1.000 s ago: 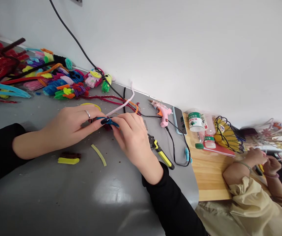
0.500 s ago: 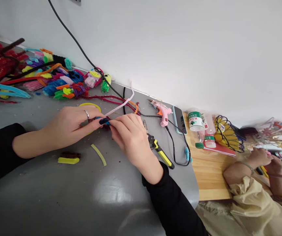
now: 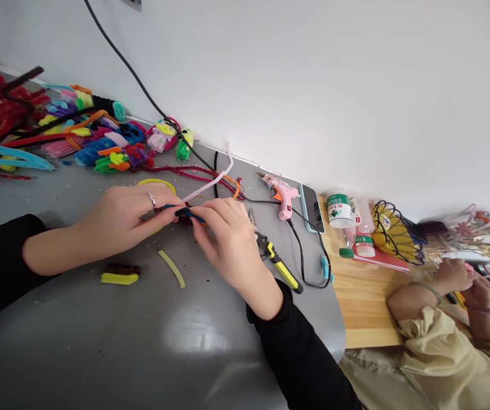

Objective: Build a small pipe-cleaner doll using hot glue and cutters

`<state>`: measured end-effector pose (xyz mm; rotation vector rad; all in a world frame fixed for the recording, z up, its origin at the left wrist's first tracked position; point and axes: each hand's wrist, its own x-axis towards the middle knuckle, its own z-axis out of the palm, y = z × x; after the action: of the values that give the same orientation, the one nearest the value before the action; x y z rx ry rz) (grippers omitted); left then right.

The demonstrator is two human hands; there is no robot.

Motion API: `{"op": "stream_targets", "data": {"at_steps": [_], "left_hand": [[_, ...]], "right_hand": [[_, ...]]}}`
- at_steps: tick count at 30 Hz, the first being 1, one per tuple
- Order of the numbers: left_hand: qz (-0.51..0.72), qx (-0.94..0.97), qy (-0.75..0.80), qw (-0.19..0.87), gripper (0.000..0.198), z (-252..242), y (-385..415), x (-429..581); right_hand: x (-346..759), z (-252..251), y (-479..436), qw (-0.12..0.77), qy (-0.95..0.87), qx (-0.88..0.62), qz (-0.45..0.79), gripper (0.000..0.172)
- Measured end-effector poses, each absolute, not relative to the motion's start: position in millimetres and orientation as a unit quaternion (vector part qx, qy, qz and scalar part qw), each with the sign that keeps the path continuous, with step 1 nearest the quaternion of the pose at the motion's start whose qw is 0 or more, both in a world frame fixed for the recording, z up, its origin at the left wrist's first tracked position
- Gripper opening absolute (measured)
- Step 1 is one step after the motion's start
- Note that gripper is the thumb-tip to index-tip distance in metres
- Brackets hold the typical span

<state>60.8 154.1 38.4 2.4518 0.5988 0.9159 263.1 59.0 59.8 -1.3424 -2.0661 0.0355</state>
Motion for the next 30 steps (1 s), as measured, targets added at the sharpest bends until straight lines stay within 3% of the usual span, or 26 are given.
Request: {"op": "stream_targets", "data": {"at_steps": [30], "left_hand": [[0.401, 0.873, 0.215, 0.178, 0.028, 33.6, 146.6, 66.4]], "right_hand": [[253.8, 64.8, 58.8, 0.402, -0.671, -0.591, 0.196, 0.010]]}}
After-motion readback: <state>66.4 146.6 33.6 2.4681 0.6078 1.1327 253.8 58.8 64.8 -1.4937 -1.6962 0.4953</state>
